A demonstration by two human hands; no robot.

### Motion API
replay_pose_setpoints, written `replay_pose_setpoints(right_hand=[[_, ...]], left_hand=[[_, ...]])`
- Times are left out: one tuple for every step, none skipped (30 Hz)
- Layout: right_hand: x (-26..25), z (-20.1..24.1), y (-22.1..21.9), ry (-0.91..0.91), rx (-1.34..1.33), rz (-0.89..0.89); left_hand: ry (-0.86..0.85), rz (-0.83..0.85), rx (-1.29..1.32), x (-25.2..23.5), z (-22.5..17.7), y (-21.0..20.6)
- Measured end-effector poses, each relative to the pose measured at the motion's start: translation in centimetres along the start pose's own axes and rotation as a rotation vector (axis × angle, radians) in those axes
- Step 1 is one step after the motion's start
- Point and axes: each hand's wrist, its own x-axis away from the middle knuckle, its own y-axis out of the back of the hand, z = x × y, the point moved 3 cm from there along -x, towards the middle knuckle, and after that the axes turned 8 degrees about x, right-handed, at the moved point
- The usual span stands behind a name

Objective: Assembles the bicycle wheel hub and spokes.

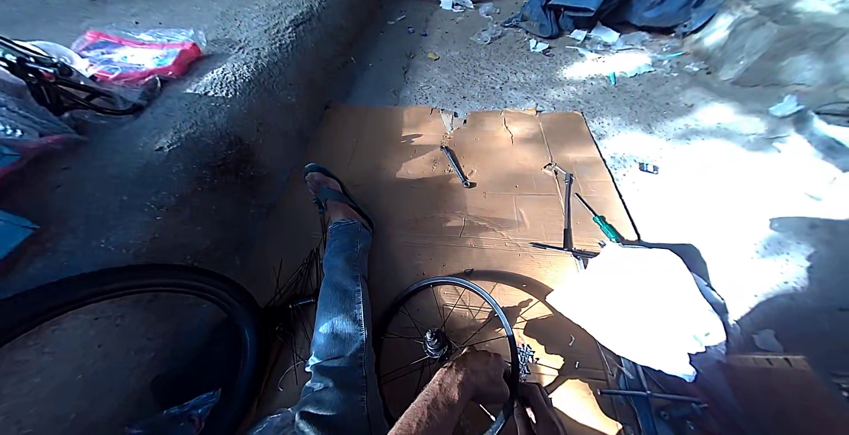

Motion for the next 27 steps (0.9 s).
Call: replay_pose_setpoints(right_hand=[[0.0, 0.1, 0.0, -0.002, 0.021, -0.008], [0.0, 0.3, 0.0, -0.006, 0.039, -0.014], [0.0, 0.4, 0.1, -0.005, 0.052, -0.012], [-0.1, 0.5, 0.1, 0.003, 0.056, -0.004], [-0.1, 0.5, 0.1, 0.014, 0.041, 0.01], [0.0, 0.3, 0.1, 0.021, 0.015, 0.028], [0.0, 0.2, 0.1, 0.028, -0.015, 0.037], [0.1, 0.2, 0.1, 0.03, -0.042, 0.034], [0.0, 0.1, 0.2, 0.03, -0.05, 0.025], [-0.1, 0.1, 0.2, 0.029, -0.04, 0.02], [-0.1, 0.1, 0.2, 0.029, -0.024, 0.017], [-0.2, 0.1, 0.2, 0.027, -0.003, 0.019], [-0.2, 0.1, 0.2, 0.019, 0.021, 0.027], [-0.3, 0.3, 0.2, 0.005, 0.05, 0.037], [-0.4, 0.3, 0.3, -0.007, 0.077, 0.056], [-0.6, 0.3, 0.3, -0.014, 0.095, 0.079], [-0.7, 0.2, 0.3, -0.021, 0.096, 0.093], [-0.7, 0.2, 0.4, -0.021, 0.089, 0.085], [-0.5, 0.2, 0.6, -0.024, 0.074, 0.063], [-0.3, 0.1, 0.9, -0.039, 0.05, 0.041], [-0.2, 0.1, 1.1, -0.064, 0.015, 0.031], [0.0, 0.0, 1.2, -0.088, -0.025, 0.016], [0.2, 0.1, 1.2, -0.088, -0.074, 0.005], [0.4, 0.3, 1.2, -0.076, -0.129, 0.002], [0.5, 0.6, 1.1, -0.078, -0.186, 0.027], [0.8, 1.1, 0.9, -0.087, -0.239, 0.064], [0.9, 1.5, 1.0, -0.1, -0.285, 0.103]], left_hand=[[-0.008, -0.001, -0.003, 0.0, 0.1, 0.0], [-0.024, -0.009, -0.01, 0.0, 0.3, -0.2], [-0.048, -0.031, -0.027, -0.1, 0.5, -0.5], [-0.071, -0.06, -0.041, 0.0, 0.6, -0.7], [-0.099, -0.106, -0.059, 0.1, 0.7, -1.0], [-0.129, -0.164, -0.076, 0.3, 0.8, -1.3], [-0.16, -0.228, -0.084, 0.5, 0.9, -1.6], [-0.173, -0.262, -0.075, 0.7, 1.0, -1.8], [-0.181, -0.282, -0.064, 0.8, 1.1, -2.0], [-0.185, -0.295, -0.059, 0.8, 1.1, -2.0], [-0.185, -0.3, -0.059, 0.9, 1.1, -2.0], [-0.177, -0.302, -0.066, 0.9, 1.1, -2.1], [-0.161, -0.295, -0.084, 0.8, 0.9, -2.2], [-0.14, -0.28, -0.113, 0.9, 0.6, -2.3], [-0.12, -0.276, -0.146, 0.9, 0.3, -2.6], [-0.117, -0.302, -0.172, 1.1, 0.2, -2.9], [-0.124, -0.358, -0.18, 1.3, 0.2, -3.3], [-0.124, -0.448, -0.165, 1.7, 0.2, -3.6], [-0.087, -0.549, -0.116, 2.5, 0.1, -3.8], [-0.019, -0.686, -0.051, 3.7, 0.1, -3.9], [0.073, -0.85, 0.014, 5.1, 0.3, -3.9], [0.194, -0.989, 0.075, 6.6, 0.8, -4.1], [0.322, -1.053, 0.16, 8.2, 1.4, -4.3], [0.433, -1.056, 0.254, 9.3, 2.2, -4.6], [0.519, -0.99, 0.325, 9.7, 3.3, -5.3], [0.562, -0.904, 0.368, 9.6, 4.3, -6.1], [0.555, -0.823, 0.411, 9.4, 4.9, -6.7]])
